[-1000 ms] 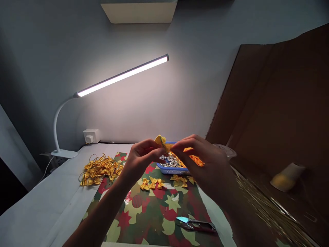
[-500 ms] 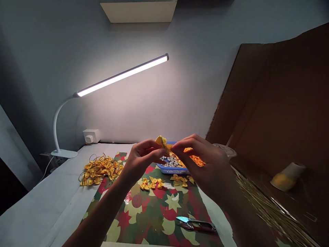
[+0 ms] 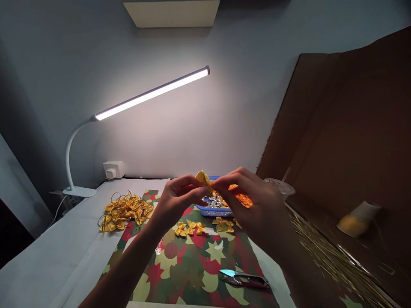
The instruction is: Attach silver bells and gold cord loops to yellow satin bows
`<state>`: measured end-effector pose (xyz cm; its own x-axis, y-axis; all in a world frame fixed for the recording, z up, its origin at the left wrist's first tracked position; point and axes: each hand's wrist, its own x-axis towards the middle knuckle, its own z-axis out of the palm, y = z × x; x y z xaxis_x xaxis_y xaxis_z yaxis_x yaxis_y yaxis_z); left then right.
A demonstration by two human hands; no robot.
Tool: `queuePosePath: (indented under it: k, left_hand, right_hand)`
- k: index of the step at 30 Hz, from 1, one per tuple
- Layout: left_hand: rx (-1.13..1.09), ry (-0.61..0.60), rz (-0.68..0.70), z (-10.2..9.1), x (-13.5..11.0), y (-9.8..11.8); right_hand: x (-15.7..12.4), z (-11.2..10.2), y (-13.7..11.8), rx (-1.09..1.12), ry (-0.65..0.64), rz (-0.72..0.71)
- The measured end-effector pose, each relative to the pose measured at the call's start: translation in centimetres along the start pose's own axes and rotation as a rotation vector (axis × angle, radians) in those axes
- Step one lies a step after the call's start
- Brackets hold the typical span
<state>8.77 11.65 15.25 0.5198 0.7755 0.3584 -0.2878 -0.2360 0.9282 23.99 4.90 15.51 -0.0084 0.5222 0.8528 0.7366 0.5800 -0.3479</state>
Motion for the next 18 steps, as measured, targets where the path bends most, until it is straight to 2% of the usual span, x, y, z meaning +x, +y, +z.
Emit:
queuePosePath:
  k: [9, 18]
  left_hand:
    - [-0.035, -0.030, 0.008, 0.04, -0.14, 0.14]
    - [-0.072, -0.065, 0.013, 0.05, -0.49, 0.22]
  right_hand:
    - [-0.05, 0.09, -0.16, 0.200, -0.025, 0.144]
    - [-0.19, -0.08, -0.44, 0.149, -0.009, 0.095]
